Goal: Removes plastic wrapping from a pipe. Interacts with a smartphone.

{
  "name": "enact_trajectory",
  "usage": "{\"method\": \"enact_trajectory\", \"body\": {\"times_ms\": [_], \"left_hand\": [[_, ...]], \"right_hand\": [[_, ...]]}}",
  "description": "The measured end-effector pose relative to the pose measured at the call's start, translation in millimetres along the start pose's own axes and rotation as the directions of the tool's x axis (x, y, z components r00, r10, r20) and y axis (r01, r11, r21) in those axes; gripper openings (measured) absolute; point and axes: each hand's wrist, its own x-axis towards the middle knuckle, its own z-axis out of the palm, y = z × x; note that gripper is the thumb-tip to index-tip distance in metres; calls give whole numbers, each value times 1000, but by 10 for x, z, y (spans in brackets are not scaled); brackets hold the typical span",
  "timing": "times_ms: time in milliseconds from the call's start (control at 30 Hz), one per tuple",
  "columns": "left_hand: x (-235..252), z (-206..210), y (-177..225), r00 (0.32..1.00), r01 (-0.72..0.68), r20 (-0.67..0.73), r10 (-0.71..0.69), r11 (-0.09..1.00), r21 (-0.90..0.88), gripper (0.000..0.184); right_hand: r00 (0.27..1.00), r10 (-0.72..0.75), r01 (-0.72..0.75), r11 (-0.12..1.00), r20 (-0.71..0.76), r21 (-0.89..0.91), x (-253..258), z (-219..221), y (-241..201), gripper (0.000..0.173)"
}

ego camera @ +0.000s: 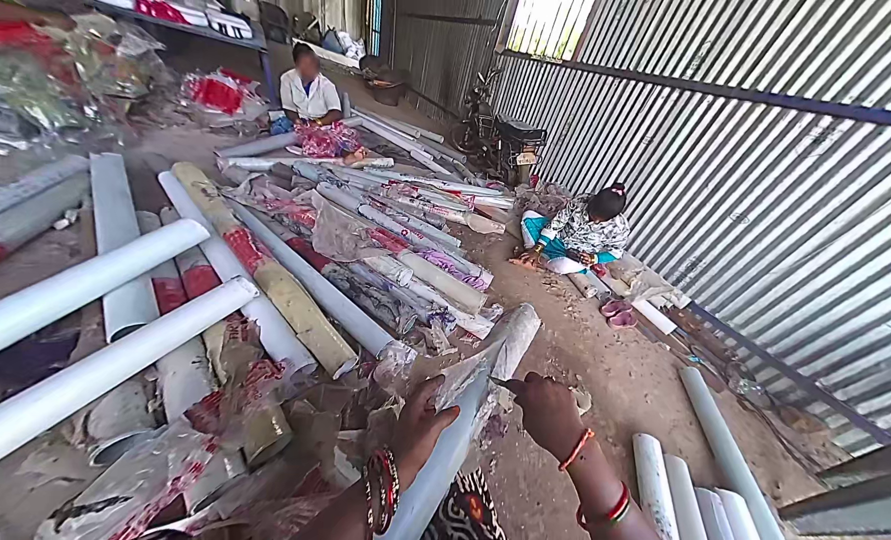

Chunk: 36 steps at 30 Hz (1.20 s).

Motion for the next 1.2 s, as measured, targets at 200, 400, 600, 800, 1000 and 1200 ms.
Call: {"method": "enact_trajectory", "body": {"times_ms": [200,400,600,800,1000,1200], "left_hand": [[-7,-5,-13,1000,-8,5,8,1000,-5,63],[-40,-6,12,1000,-6,4,6,1000,31,62],[-16,-14,-32,999,-40,15,39,996,77,63],[-10,-27,-21,1000,-22,-9,23,997,69,63],[-17,-31,-2,1000,17,4,-17,1000,21,62],[-16,-18,31,1000,20,-6,-20,999,32,62]], "right_hand": [[999,7,-7,1000,-47,-4,-45,26,-32,41],[1000,9,-9,1000,-14,-3,33,49,-46,45],[999,-40,40,999,-21,-25,285,-11,-23,44],[995,-95,96,994,-29,44,441,-198,112,39],[999,-31,33,998,29,-58,72,-168,-22,38],[1000,-11,12,1000,11,-24,67,5,-9,40]]}}
